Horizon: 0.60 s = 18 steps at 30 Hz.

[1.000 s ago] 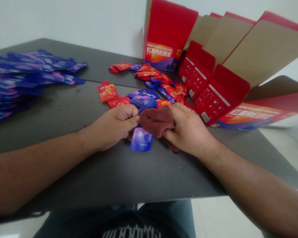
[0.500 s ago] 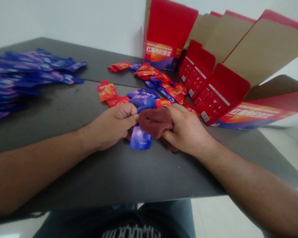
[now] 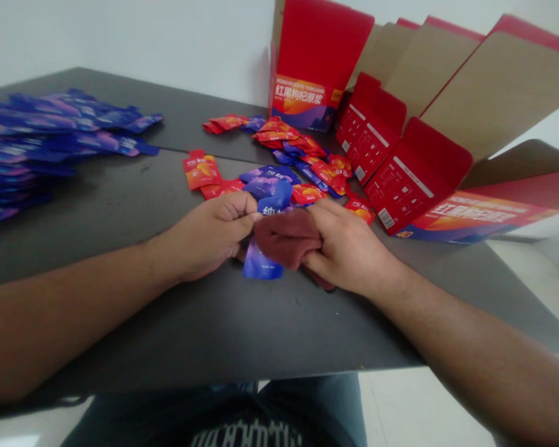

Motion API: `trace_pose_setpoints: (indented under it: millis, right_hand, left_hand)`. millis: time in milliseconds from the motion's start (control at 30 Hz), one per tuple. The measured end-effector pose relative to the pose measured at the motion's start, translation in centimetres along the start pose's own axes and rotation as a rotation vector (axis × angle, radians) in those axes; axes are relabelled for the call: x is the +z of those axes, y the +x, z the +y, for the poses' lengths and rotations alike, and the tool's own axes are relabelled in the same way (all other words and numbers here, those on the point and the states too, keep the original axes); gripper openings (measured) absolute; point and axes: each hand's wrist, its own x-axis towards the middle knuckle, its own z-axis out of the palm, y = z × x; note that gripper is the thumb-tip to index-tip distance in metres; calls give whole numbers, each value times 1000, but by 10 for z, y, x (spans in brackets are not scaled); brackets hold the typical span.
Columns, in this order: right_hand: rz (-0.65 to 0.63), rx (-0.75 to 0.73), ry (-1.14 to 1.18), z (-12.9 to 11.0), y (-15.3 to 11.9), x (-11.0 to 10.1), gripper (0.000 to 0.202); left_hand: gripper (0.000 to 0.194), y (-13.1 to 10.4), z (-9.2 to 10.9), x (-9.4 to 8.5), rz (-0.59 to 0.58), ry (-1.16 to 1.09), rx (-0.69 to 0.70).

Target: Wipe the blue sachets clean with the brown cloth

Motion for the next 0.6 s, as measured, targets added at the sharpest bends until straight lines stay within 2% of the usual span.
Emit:
trace_pose_setpoints:
  millis: [133,200,333,400,600]
  right_hand:
    - [-212,-175,74,-13,-2,-2,14]
    - [-207,-155,54,-12,-2,-4,17]
    - [-20,20,-45,0,0,-5,17]
    - [20,39,-43,2,1,-3,15]
    - [-216,-187,84,-9,-2,-3,11]
  left_hand:
    - [23,0,-4,-6,-40,38,69]
    - [23,0,-4,-5,-36,28,61]
    - [23,1,0,1,9,-27,-3]
    - [24,1,0,0,19,-36,-6]
    - [25,0,-5,-7,-39,43,63]
